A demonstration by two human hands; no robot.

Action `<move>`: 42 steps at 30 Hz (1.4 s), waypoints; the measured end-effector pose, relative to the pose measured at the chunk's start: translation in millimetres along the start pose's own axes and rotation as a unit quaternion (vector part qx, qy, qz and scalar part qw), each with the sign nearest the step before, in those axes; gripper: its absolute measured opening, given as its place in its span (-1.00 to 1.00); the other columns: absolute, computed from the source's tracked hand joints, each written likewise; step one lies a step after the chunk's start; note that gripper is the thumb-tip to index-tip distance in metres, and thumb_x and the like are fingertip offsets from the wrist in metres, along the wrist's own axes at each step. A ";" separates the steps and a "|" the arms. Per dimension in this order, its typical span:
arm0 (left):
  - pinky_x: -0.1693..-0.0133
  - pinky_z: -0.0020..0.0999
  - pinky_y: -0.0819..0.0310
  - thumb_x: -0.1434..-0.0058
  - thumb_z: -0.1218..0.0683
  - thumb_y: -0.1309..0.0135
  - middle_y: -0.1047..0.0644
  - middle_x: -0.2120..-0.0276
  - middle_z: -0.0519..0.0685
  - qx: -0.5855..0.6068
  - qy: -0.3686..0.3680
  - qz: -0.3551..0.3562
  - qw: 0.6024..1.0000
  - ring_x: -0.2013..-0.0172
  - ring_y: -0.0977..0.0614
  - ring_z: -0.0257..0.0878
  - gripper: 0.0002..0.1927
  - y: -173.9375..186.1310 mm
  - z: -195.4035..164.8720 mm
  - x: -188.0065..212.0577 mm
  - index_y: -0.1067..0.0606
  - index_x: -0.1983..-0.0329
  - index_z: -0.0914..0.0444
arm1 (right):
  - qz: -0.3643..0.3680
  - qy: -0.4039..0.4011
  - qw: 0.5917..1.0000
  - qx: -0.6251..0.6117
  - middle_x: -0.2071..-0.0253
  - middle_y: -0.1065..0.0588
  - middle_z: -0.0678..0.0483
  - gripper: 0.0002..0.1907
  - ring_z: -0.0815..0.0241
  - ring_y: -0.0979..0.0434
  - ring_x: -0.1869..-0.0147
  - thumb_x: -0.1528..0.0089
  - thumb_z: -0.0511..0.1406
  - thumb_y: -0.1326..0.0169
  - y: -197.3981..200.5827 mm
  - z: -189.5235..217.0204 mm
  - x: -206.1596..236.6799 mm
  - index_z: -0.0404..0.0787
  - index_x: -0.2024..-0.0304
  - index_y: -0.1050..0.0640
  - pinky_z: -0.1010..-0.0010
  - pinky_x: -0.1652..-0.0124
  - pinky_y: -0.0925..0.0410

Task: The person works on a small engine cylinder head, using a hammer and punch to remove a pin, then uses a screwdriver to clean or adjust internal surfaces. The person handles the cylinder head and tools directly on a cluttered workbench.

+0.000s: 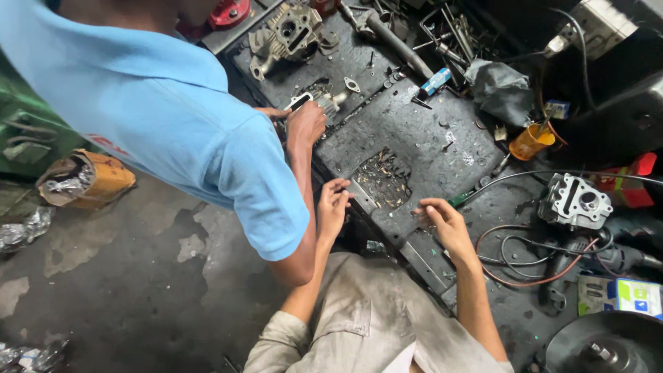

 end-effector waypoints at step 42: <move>-0.32 0.02 -0.08 -0.30 -0.02 -0.06 -0.32 -0.33 0.25 -0.544 -0.224 -0.034 0.808 -0.34 -0.29 0.14 -0.33 -23.5 -79.6 -146.4 -0.23 -0.41 0.35 | 0.139 -0.013 0.990 0.036 0.10 -0.62 0.12 -0.75 0.38 -0.55 0.04 -0.41 -0.29 0.05 -87.2 19.0 -66.4 -0.23 -0.07 -0.54 0.48 0.03 -0.42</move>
Point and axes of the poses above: each hand's wrist, its own x-axis away from the middle knuckle, its own y-axis out of the back of the hand, z = x × y, the point moved 9 cm from there along -x, towards the middle knuckle
